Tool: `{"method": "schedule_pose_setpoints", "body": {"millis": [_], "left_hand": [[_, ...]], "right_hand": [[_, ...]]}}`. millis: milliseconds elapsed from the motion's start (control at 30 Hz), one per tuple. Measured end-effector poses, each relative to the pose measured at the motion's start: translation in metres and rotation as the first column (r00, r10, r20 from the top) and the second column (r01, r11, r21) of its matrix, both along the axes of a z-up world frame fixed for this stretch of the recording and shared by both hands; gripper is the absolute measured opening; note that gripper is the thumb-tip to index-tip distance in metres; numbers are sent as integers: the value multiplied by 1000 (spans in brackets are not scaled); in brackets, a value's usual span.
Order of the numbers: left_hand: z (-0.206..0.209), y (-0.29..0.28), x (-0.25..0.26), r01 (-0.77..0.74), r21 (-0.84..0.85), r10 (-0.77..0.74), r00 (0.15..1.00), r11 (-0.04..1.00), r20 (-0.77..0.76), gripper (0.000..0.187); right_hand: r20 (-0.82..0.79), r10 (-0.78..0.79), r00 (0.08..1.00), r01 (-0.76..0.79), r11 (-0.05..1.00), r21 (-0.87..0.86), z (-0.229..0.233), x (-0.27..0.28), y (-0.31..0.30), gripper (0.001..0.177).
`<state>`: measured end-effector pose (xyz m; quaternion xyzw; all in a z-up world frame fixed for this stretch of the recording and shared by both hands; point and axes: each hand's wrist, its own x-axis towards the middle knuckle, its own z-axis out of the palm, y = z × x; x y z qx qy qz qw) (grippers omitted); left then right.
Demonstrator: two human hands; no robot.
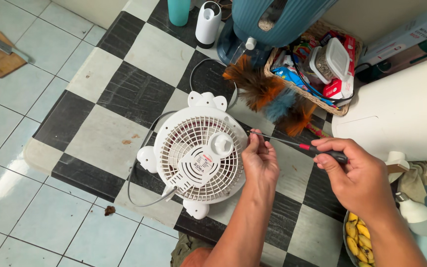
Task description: The person uses a screwdriver to remove screws from the back of a small white electric fan. They systematically unscrew fasteners around the fan's rear casing and then flip the fan over to reveal the front.
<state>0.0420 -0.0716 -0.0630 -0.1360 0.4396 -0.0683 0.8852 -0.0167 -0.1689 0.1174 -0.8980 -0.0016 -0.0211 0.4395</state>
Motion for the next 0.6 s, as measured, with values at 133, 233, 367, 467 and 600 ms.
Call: {"method": "schedule_pose_setpoints", "body": {"millis": [133,233,367,467,600], "left_hand": [[-1,0,-4,-5,7,4,999,1000,41,17],[1,0,-11,16,19,-16,1000,1000,24,21],[6,3,-20,33,46,-34,999,998,29,27],[9,4,-22,32,51,-32,999,998,17,29],[10,4,-22,42,56,-43,999,998,14,28]], "right_hand": [[-4,12,1000,-12,1000,29,-1,2,1,18],[3,32,999,-32,998,51,-2,6,6,18],[37,58,998,-56,997,-44,-3,12,18,19],[100,125,987,-114,988,-103,-3,16,29,20],[109,166,980,-142,970,-195,0,21,39,21]]}}
